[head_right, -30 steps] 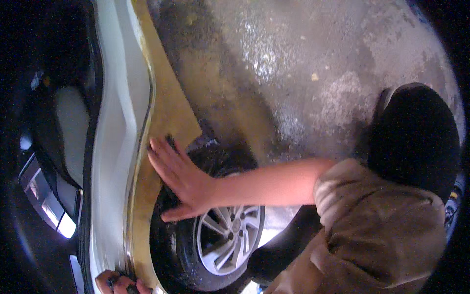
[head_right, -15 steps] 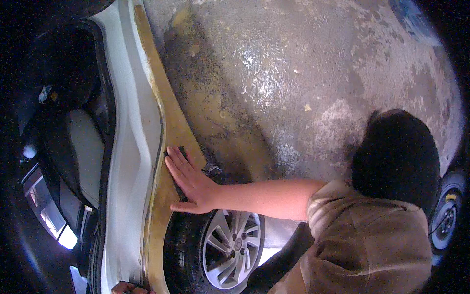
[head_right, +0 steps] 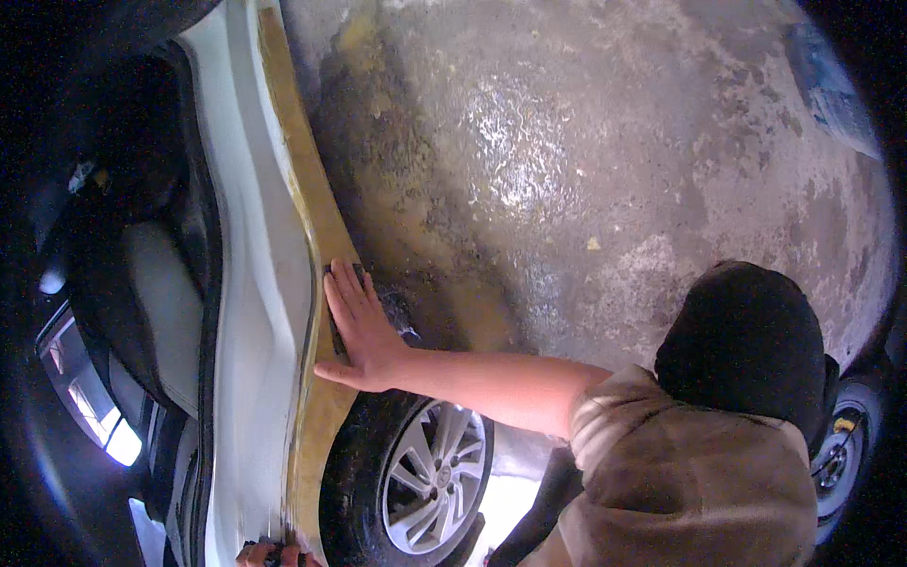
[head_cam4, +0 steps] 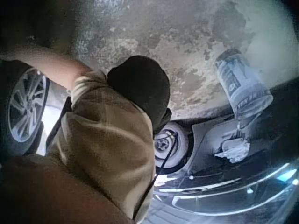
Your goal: The person sands the lower side panel of a white car using a sanding block. They repeatedly rub the surface near the wheel arch and periodically dip the block into a bucket of water to wet it before continuing.
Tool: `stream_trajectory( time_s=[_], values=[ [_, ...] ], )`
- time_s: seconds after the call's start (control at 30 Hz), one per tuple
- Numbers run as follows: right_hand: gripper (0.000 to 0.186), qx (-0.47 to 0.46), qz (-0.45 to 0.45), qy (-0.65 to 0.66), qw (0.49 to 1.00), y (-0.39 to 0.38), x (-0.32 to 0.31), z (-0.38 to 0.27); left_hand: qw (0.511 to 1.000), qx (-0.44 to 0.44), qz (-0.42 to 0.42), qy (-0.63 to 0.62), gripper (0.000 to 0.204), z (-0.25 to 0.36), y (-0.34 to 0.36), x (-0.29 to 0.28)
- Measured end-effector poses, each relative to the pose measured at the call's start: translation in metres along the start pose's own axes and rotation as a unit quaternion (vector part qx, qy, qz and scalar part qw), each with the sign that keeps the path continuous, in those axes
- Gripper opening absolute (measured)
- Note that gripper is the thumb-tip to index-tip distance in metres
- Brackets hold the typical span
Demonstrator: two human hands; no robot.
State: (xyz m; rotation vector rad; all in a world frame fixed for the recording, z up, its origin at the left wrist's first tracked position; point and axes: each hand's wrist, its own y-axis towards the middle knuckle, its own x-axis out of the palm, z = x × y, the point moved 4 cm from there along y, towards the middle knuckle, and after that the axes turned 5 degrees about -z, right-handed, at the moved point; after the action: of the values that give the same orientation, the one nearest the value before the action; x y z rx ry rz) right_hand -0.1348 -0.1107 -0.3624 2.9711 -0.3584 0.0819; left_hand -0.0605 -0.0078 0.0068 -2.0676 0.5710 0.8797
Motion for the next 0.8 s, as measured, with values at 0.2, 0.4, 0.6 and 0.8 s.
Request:
stream_trajectory(
  time_s=[0.2, 0.4, 0.6, 0.8],
  values=[
    [0.113, -0.004, 0.095, -0.027, 0.995, 0.096, -0.044, 0.035, 0.999, -0.014, -0.039, 0.014, 0.021, 0.004, 0.002, -0.004],
    [0.117, -0.012, 0.055, -0.034, 0.998, 0.064, -0.034, 0.029, 0.998, 0.023, -0.034, 0.050, 0.011, 0.006, 0.013, 0.008],
    [0.113, -0.003, 0.033, 0.012, 0.999, -0.006, 0.000, 0.020, 0.996, 0.003, -0.087, 0.010, 0.019, 0.012, 0.045, 0.030],
    [0.111, 0.002, 0.052, 0.018, 0.998, -0.022, 0.013, 0.022, 0.994, 0.079, -0.075, -0.023, 0.028, 0.017, 0.140, 0.093]
  ],
)
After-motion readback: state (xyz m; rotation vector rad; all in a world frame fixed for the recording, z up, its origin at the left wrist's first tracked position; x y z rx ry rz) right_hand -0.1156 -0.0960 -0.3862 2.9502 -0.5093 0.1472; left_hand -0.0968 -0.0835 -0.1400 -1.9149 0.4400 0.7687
